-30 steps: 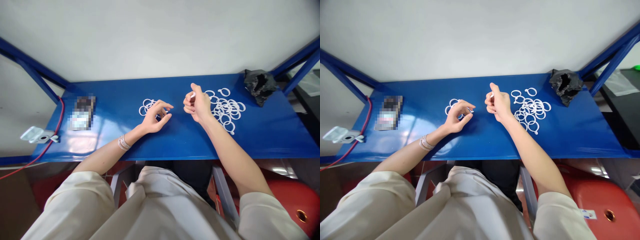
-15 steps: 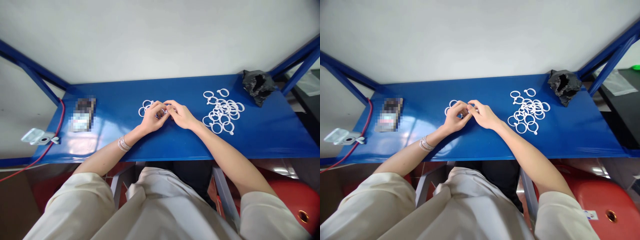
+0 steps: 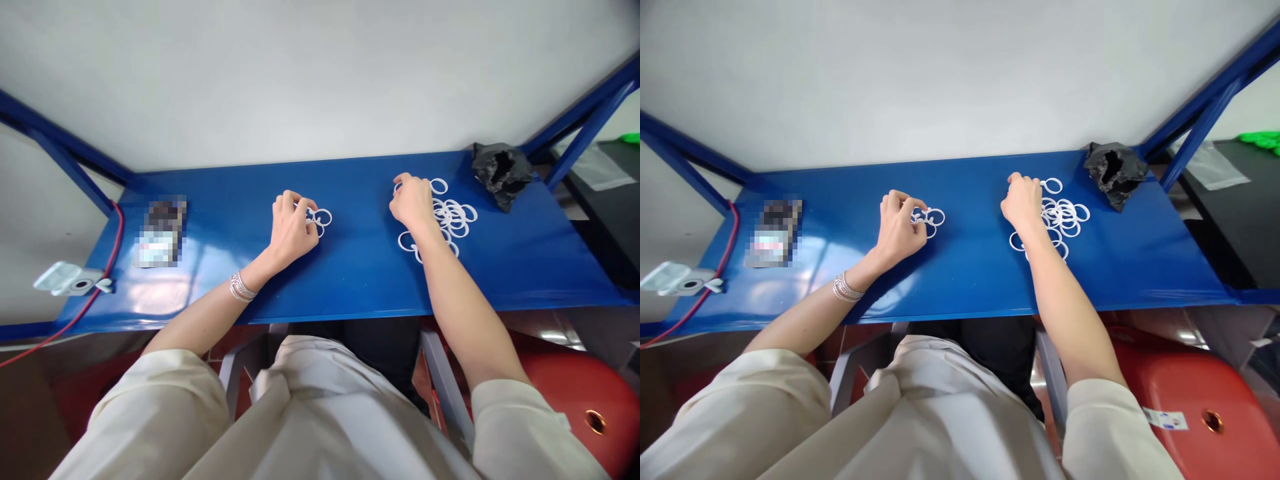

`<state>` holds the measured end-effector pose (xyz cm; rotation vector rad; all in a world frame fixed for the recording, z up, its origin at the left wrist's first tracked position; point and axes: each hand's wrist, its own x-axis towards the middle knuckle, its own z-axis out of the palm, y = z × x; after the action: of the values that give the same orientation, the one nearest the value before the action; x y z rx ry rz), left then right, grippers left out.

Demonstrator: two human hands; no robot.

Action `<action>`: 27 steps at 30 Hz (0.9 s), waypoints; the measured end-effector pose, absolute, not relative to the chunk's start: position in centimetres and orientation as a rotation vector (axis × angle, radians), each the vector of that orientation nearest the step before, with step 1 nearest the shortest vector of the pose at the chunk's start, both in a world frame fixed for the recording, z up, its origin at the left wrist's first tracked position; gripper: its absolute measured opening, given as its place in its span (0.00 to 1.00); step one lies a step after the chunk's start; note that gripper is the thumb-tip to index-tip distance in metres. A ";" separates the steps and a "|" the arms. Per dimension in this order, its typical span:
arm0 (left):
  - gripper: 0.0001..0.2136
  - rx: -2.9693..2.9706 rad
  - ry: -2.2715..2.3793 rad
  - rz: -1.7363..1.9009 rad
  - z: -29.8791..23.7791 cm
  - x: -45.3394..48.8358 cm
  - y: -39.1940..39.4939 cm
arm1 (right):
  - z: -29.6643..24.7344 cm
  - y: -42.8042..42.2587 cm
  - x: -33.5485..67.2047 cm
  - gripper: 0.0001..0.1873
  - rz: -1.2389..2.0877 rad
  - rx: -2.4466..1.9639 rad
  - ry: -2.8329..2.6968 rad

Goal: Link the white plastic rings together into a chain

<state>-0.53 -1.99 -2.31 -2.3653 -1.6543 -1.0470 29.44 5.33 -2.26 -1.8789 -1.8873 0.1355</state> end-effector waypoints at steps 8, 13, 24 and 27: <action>0.12 -2.502 -1.459 -1.152 -1.7 0.1 -2.6 | 0.1 2.9 25.0 0.13 0.800 -1.319 -1.630; 0.12 -2.565 -1.261 -1.225 -1.8 0.3 -2.4 | 0.6 0.7 22.0 0.08 1.371 -1.009 -1.476; 0.08 -2.656 -1.130 -1.291 -2.1 0.3 -2.3 | 1.3 0.2 21.4 0.07 1.641 -0.877 -1.286; 0.08 -2.670 -1.142 -1.294 -2.0 0.4 -2.3 | 1.2 0.3 21.4 0.08 1.660 -0.884 -1.267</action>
<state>0.36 -2.31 -2.00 -2.6695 -1.1422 -1.2940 21.42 0.32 1.23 -0.8842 -1.2672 1.6603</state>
